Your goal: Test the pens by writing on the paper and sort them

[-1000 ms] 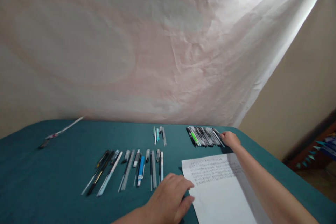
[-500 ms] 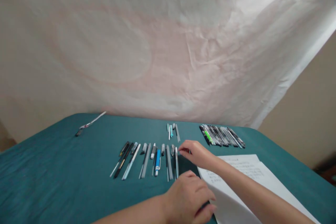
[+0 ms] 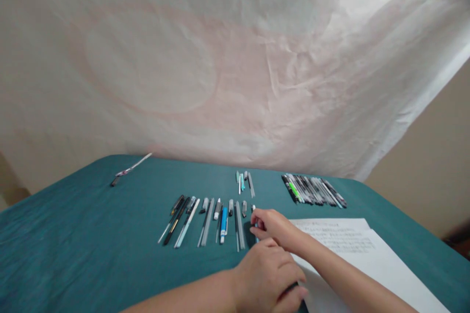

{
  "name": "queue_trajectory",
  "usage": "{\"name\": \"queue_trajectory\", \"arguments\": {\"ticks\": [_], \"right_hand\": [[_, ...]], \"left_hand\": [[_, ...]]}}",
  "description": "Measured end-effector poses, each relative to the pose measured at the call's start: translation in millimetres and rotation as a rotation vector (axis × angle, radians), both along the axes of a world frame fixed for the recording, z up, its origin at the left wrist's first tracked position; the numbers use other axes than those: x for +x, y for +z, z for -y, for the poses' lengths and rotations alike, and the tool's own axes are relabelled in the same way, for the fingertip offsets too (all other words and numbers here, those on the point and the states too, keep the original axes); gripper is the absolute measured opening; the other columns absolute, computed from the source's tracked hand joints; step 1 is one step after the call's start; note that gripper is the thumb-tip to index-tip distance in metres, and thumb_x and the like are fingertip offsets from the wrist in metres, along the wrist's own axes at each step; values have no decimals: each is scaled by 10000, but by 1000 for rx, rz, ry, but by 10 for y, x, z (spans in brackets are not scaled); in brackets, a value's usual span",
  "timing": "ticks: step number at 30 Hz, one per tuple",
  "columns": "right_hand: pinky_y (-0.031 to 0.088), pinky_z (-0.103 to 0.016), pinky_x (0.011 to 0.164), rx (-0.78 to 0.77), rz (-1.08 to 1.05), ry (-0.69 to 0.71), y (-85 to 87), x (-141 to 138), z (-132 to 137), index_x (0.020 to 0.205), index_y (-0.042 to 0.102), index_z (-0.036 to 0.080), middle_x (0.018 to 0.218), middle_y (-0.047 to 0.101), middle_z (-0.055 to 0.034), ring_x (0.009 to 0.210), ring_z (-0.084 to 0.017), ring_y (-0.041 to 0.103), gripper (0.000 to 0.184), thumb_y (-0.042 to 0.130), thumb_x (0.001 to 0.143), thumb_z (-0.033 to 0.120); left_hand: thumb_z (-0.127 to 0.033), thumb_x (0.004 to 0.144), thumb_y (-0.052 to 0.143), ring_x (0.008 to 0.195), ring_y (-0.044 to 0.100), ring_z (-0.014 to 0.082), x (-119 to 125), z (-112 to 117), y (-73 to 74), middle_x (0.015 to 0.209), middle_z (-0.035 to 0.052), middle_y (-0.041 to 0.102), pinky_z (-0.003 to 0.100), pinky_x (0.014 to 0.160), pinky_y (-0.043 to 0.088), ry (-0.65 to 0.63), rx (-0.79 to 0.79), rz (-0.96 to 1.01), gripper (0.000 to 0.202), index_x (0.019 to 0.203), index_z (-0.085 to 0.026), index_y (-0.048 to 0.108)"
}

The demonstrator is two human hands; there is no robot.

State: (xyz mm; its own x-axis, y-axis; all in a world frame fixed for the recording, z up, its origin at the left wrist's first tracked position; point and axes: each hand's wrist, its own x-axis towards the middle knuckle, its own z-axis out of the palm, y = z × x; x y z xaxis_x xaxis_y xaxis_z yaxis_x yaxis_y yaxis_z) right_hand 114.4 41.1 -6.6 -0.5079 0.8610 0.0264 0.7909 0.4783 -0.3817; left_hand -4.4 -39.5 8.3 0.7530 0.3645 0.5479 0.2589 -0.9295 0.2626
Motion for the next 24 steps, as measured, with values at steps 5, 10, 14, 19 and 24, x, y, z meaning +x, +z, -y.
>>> {"name": "queue_trajectory", "arguments": {"ticks": [5, 10, 14, 19, 24], "right_hand": [[289, -210, 511, -5, 90, -144, 47, 15, 19, 959, 527, 175, 684, 619, -20, 584, -136, 537, 267, 563, 703, 239], [284, -243, 531, -3, 206, -250, 65, -11, 24, 1032, 458, 124, 809, 647, -117, 699, -219, 603, 362, 534, 681, 165], [296, -253, 539, -20, 234, -257, 54, -5, 28, 1039, 451, 113, 845, 645, -153, 714, -235, 607, 381, 523, 667, 147], [313, -239, 539, -36, 131, -282, 51, 48, -7, 1016, 488, 108, 748, 634, -95, 660, -195, 575, 396, 550, 627, 153], [326, -197, 477, -98, -325, -217, 220, 146, -37, 818, 558, 155, 609, 567, 13, 526, -105, 496, 170, 525, 651, 160]], "left_hand": [[-267, 819, 393, 716, 567, 165, -9, 0, 39, 757, 41, 639, 306, 723, 379, 16, -34, 15, 199, 913, -195, 553], [-266, 823, 383, 711, 564, 164, -9, 4, 44, 742, 42, 631, 303, 718, 377, 28, -51, 25, 202, 900, -197, 557], [-248, 823, 386, 718, 566, 163, -4, 8, 45, 738, 44, 628, 298, 714, 374, 26, -89, 63, 197, 884, -191, 564], [-228, 851, 387, 701, 529, 144, 11, -11, 53, 748, 30, 600, 281, 699, 385, 114, -323, 212, 168, 809, -175, 541], [-262, 882, 397, 761, 505, 135, 57, -96, -26, 821, 24, 514, 269, 697, 421, 376, -647, 603, 105, 860, -174, 450]]}}
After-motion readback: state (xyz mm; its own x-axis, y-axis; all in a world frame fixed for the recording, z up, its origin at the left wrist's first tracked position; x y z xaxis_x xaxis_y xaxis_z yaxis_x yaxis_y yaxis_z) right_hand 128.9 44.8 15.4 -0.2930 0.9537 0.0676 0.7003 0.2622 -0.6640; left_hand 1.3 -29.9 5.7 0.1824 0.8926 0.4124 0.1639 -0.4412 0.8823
